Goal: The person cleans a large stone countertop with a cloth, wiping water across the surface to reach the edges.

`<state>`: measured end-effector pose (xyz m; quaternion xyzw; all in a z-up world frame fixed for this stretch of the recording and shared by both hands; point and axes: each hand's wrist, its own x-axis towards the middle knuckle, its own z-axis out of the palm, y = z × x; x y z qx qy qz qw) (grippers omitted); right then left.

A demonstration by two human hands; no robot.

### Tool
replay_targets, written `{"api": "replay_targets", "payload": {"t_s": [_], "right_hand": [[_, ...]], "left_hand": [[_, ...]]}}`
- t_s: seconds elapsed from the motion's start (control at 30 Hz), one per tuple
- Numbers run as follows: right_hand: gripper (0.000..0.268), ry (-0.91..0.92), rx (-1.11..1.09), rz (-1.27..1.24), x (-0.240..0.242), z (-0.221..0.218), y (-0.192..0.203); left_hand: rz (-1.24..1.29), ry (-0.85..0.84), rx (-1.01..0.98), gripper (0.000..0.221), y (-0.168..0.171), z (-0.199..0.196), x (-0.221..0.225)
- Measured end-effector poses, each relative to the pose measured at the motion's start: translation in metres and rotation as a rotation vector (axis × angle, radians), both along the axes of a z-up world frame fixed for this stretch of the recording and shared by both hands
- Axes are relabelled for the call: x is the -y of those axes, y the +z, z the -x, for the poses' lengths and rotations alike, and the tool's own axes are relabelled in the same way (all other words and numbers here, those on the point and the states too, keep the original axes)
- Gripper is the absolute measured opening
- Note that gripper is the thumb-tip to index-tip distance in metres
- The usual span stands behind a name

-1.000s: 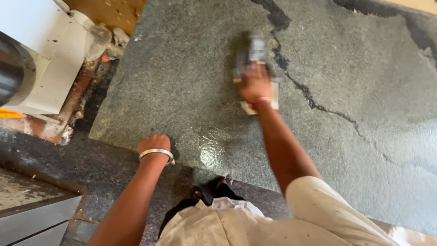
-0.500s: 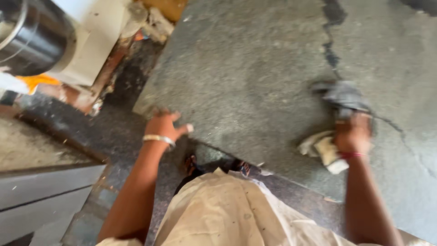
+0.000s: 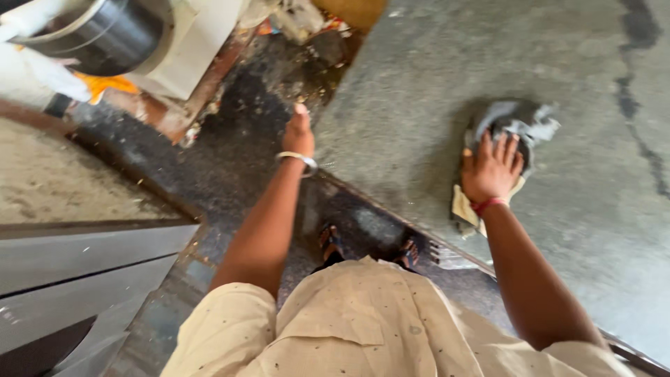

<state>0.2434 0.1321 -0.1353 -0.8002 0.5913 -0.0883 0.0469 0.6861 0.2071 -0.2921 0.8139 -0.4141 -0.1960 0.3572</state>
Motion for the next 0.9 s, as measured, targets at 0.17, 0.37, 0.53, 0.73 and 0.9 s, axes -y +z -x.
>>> {"api": "replay_targets", "payload": {"t_s": [0.17,0.37,0.53,0.73,0.9], "right_hand": [[0.067,0.15,0.007,-0.101,-0.014,-0.159,0.025],[0.067,0.178,0.028,-0.133,-0.001,-0.275,0.038],[0.066,0.241,0.004,-0.097,-0.025,-0.304,0.034],[0.069,0.54,0.025,-0.132,-0.076,-0.22,0.056],[0.07,0.548,-0.147,-0.152,-0.094,-0.229,0.059]], "left_hand": [[0.111,0.143,-0.3,0.076,0.044,0.019,-0.008],[0.1,0.14,-0.282,0.076,0.08,0.027,-0.016],[0.118,0.165,-0.282,0.075,0.064,0.028,-0.012],[0.422,0.2,-0.596,0.079,0.006,0.001,-0.05],[0.284,0.537,-0.741,0.089,-0.004,-0.017,-0.186]]}}
